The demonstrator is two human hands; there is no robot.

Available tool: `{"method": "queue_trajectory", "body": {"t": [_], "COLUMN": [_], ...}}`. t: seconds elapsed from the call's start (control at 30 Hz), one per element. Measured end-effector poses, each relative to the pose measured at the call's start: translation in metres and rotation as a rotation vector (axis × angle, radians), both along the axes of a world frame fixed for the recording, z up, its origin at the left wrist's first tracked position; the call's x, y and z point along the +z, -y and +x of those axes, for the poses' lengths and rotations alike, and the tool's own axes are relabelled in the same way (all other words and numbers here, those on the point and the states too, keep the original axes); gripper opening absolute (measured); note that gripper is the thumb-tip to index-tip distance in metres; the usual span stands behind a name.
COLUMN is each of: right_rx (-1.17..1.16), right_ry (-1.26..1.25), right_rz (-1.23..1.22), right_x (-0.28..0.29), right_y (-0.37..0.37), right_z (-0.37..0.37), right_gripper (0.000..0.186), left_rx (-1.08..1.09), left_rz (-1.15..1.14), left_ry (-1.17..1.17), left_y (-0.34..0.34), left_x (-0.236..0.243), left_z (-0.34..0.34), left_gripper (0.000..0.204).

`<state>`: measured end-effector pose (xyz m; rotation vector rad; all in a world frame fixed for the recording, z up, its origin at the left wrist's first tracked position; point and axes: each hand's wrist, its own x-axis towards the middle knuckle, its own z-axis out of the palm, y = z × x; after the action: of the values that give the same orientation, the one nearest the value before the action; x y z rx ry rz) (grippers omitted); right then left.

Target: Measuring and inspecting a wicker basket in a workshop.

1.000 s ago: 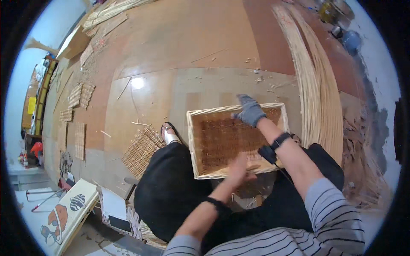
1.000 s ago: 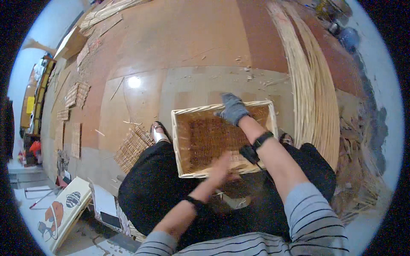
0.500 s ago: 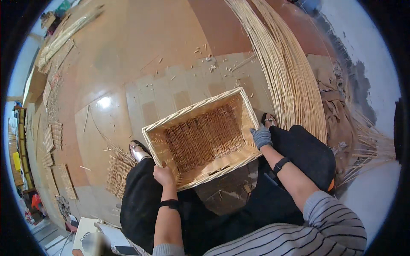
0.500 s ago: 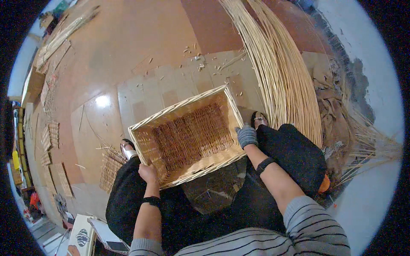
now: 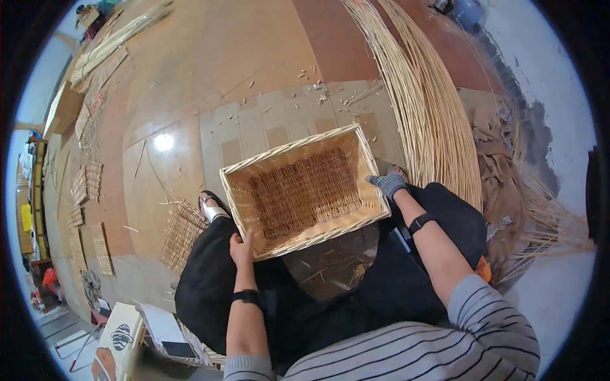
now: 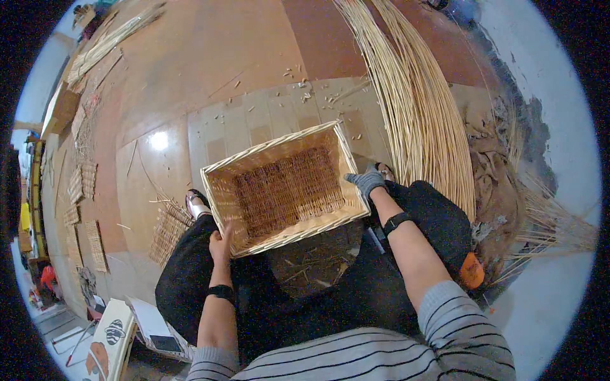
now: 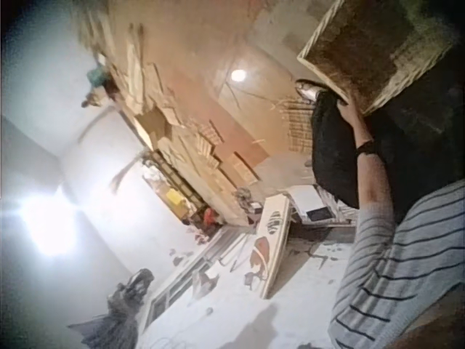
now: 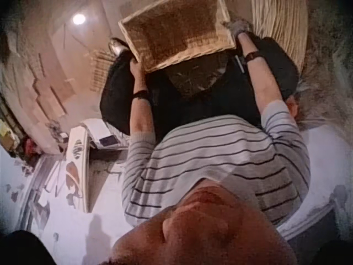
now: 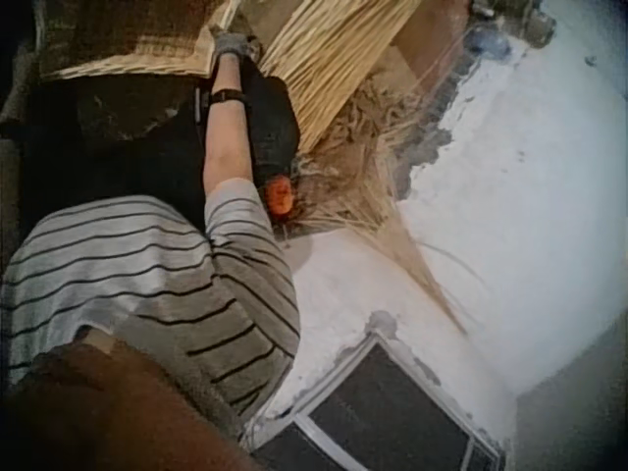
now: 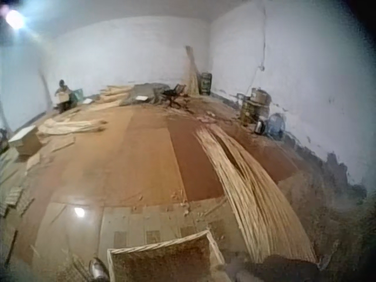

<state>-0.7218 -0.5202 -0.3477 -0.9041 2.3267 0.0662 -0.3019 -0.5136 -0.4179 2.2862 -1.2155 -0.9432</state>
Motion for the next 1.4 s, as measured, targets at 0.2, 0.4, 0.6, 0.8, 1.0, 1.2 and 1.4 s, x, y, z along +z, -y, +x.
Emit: {"method": "queue_trajectory", "body": {"t": [0.2,0.4,0.6,0.8,1.0,1.2,1.4], "right_rx": [0.092,0.688,0.623,0.594,0.582,0.824,0.886], "right_ry": [-0.013,-0.254,-0.229,-0.202,-0.199,-0.504,-0.631], "right_rz": [0.102,-0.472,-0.603,-0.521,-0.393,-0.507,-0.433], "right_x": [0.003,-0.031,-0.046,-0.051,0.031,0.222,0.446], "right_y": [0.04,0.113,0.13,0.14,0.12,0.047,-0.062], "right_z": [0.017,-0.003,0.003,-0.004,-0.006,-0.023,-0.023], "right_gripper": [0.094,0.076,0.032,0.028,0.019,0.021,0.03], "left_rx": [-0.076,-0.115,0.042,-0.053,-0.164,-0.47,-0.566], "left_rz": [0.024,0.084,-0.037,-0.062,-0.137,-0.27,-0.524], "left_ry": [-0.036,0.179,0.05,0.09,0.144,-0.105,-0.622], "left_y": [-0.008,-0.012,-0.024,-0.007,-0.008,0.002,-0.048], "left_x": [0.02,0.022,0.021,0.025,0.041,0.224,0.351], "left_z": [-0.015,-0.027,-0.018,-0.026,-0.003,0.013,0.021], "left_gripper": [0.039,0.029,0.021,0.018,0.017,0.023,0.046]}}
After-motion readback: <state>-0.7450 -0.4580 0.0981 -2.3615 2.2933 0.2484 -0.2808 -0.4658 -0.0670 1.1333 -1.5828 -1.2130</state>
